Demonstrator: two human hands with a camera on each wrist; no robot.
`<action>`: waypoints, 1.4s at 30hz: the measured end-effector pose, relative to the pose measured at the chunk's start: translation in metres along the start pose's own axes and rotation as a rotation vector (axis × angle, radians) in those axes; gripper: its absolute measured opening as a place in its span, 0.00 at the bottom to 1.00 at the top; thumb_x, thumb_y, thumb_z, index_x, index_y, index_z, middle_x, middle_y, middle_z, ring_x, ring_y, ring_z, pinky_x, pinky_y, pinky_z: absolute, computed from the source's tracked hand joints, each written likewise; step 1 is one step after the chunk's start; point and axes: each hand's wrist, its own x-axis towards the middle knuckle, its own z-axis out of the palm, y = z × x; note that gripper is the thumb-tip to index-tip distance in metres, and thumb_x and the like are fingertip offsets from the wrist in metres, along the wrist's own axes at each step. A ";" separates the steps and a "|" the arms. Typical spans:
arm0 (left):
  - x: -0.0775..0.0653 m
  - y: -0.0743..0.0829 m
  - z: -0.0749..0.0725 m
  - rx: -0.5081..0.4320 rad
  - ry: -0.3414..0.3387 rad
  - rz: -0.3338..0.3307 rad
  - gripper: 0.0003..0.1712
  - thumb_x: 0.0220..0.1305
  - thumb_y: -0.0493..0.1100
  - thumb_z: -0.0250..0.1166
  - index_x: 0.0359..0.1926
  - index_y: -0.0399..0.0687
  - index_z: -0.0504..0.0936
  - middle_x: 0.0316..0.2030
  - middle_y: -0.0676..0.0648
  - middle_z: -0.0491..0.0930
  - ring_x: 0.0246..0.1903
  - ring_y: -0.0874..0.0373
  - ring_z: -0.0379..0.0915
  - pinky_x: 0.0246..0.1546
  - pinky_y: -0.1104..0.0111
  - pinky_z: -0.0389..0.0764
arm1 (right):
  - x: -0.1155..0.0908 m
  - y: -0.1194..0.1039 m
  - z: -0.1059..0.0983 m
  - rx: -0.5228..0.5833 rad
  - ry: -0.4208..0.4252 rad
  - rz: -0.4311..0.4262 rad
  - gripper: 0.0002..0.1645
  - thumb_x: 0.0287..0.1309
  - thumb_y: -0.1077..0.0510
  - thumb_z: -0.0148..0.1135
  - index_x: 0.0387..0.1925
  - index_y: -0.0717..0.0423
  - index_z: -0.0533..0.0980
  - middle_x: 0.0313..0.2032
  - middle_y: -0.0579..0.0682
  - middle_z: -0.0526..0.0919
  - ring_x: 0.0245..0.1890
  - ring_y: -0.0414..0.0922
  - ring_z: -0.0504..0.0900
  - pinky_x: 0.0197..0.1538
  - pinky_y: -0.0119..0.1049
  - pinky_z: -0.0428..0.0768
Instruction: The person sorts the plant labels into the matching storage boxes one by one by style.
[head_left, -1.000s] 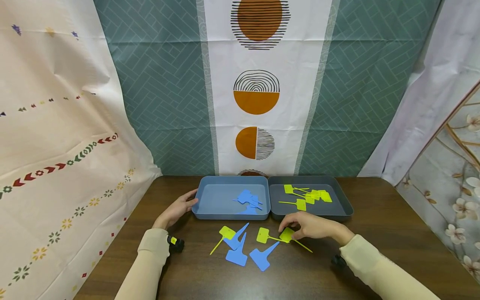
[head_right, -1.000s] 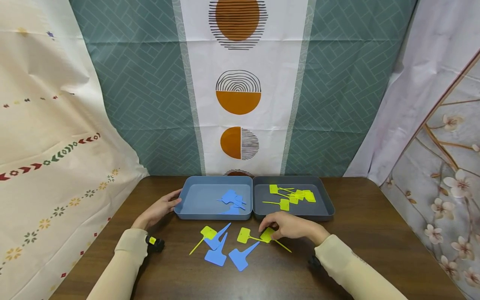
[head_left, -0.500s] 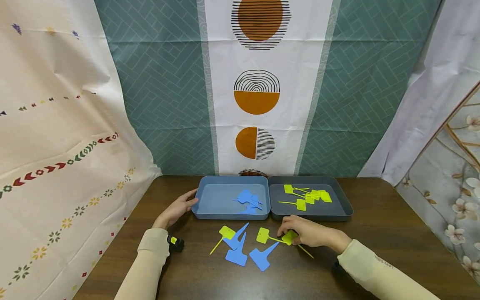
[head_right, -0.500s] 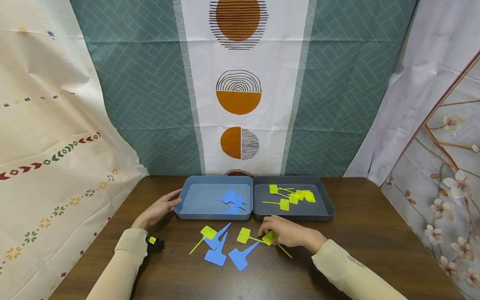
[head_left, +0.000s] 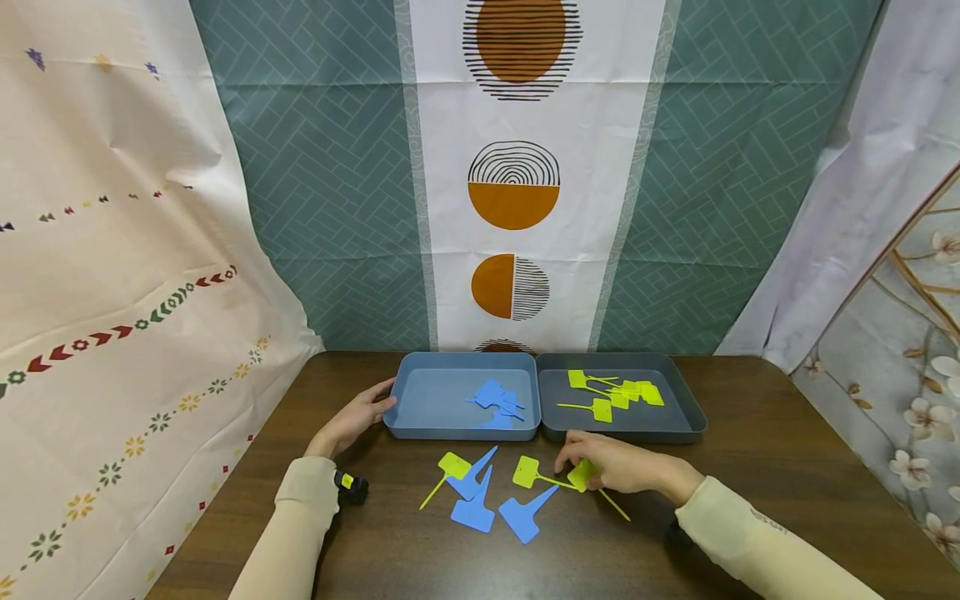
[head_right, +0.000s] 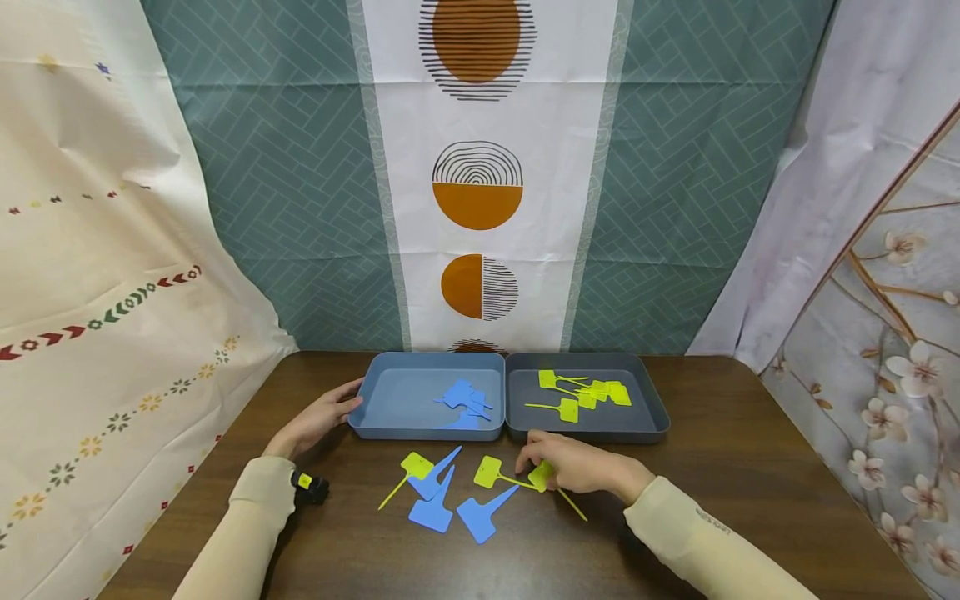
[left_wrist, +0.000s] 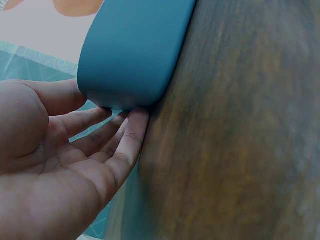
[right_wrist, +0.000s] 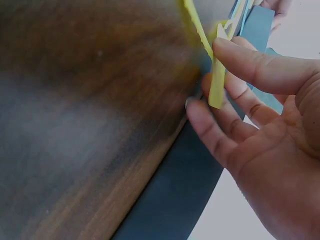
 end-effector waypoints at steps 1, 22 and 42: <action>0.000 0.000 0.000 -0.002 0.001 -0.002 0.35 0.85 0.39 0.44 0.83 0.35 0.42 0.80 0.28 0.45 0.77 0.32 0.48 0.74 0.39 0.55 | 0.000 0.000 0.000 0.016 0.006 -0.005 0.31 0.52 0.79 0.70 0.53 0.48 0.84 0.46 0.43 0.75 0.50 0.44 0.77 0.54 0.38 0.81; 0.000 -0.001 0.001 -0.006 0.009 -0.004 0.35 0.85 0.39 0.45 0.83 0.35 0.43 0.79 0.29 0.46 0.77 0.32 0.49 0.75 0.40 0.55 | -0.004 0.000 -0.017 0.218 0.082 0.015 0.16 0.55 0.77 0.68 0.39 0.55 0.87 0.35 0.42 0.87 0.30 0.37 0.77 0.35 0.32 0.80; 0.000 0.000 0.002 -0.019 0.015 -0.017 0.35 0.85 0.39 0.46 0.83 0.36 0.43 0.79 0.29 0.46 0.77 0.32 0.50 0.75 0.41 0.56 | -0.021 0.001 -0.074 0.141 0.320 0.070 0.12 0.63 0.75 0.64 0.43 0.60 0.84 0.42 0.54 0.86 0.34 0.45 0.80 0.37 0.32 0.80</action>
